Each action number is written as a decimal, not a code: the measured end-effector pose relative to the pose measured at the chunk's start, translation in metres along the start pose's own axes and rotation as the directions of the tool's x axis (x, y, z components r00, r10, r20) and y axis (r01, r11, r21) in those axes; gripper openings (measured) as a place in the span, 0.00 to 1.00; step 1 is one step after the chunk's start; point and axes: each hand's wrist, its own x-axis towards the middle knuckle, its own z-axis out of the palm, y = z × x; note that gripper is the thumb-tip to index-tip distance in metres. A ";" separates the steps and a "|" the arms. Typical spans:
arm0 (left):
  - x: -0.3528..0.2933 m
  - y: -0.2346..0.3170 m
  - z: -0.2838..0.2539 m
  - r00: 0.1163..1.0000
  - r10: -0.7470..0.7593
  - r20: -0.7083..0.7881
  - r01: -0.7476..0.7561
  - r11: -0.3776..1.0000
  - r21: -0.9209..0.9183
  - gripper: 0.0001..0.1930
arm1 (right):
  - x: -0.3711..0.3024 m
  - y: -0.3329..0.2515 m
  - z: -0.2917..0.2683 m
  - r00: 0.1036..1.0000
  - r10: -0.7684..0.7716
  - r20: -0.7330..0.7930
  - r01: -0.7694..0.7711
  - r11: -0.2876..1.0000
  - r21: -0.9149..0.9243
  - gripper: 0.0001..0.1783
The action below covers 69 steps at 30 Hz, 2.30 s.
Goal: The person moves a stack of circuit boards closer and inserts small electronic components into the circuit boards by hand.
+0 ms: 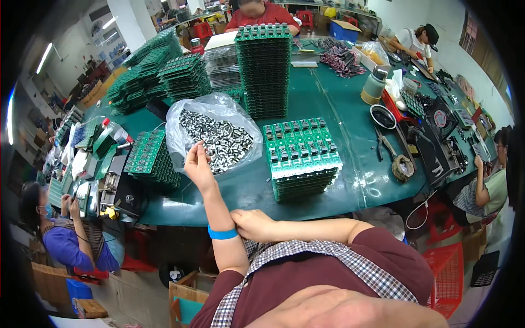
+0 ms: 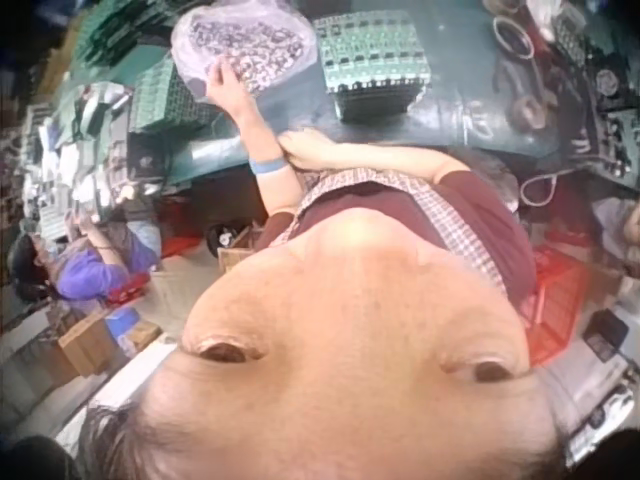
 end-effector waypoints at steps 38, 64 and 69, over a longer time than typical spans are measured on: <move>-0.067 0.081 0.036 0.913 0.289 -0.288 -0.291 0.956 0.037 0.11 | -0.064 0.039 0.001 0.701 -0.565 -0.436 0.636 0.771 0.023 0.26; -0.008 0.053 0.017 0.856 0.449 -0.257 -0.325 0.853 0.408 0.10 | -0.013 -0.010 -0.030 0.933 -0.276 -0.232 0.341 0.883 0.322 0.18; -0.013 0.016 -0.001 0.850 0.526 -0.030 -0.418 0.707 0.571 0.07 | -0.001 -0.036 -0.051 0.899 -0.375 0.227 0.311 0.910 0.273 0.19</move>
